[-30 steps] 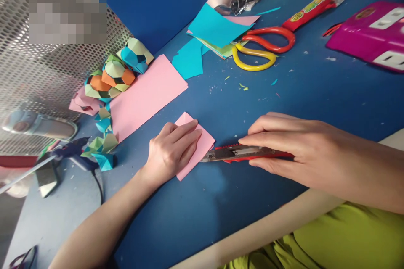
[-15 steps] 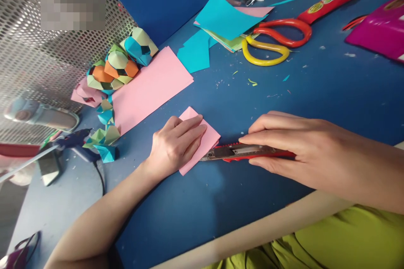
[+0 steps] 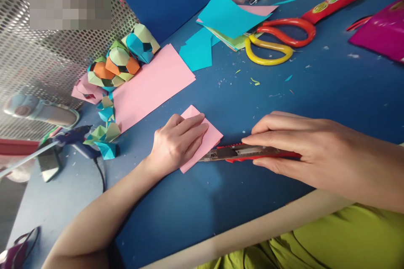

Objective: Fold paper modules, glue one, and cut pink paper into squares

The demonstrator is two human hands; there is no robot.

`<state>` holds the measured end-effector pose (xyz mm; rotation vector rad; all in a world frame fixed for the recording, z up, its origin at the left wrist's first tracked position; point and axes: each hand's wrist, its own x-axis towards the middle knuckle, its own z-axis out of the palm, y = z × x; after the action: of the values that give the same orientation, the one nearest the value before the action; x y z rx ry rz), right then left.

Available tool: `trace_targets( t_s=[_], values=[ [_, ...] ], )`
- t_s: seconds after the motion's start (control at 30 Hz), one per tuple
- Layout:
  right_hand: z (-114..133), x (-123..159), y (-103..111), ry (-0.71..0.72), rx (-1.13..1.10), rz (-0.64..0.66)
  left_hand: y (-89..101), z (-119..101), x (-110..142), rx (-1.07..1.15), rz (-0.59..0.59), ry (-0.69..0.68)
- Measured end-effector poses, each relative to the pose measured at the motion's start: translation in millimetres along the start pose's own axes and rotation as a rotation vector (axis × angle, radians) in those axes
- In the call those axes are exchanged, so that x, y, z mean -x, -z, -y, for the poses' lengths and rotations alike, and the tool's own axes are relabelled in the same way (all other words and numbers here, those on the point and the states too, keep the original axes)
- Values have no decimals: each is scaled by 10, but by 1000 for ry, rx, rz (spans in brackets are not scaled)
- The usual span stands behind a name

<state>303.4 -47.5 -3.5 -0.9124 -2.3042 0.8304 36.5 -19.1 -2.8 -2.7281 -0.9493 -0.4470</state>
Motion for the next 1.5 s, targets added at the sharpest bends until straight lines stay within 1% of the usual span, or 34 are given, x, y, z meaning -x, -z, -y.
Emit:
trace_targets(
  t_s=[0.23,0.67,0.87,0.97,1.1,1.2,1.37,1.5],
  values=[
    [-4,-3,-40,21,-6,-35,5,-1,-7,-4,-5,-7],
    [7,-21,-72,51,14,-38,2,-7,-5,-2,5,1],
    [14,-52,-82,74,13,-5,7,-7,-9,9,0,-2],
    [10,-55,-97,84,9,-46,11,-4,-13,28,10,-16],
    [16,-54,-107,81,-9,-18,9,-5,-14,3,18,2],
    [26,-60,-97,70,-13,-27,8,-8,-14,-2,29,9],
    [47,-77,-83,77,1,26,10,-10,-18,8,28,4],
    [32,-62,-139,97,-3,-26,8,-11,-19,23,17,-1]
  ],
)
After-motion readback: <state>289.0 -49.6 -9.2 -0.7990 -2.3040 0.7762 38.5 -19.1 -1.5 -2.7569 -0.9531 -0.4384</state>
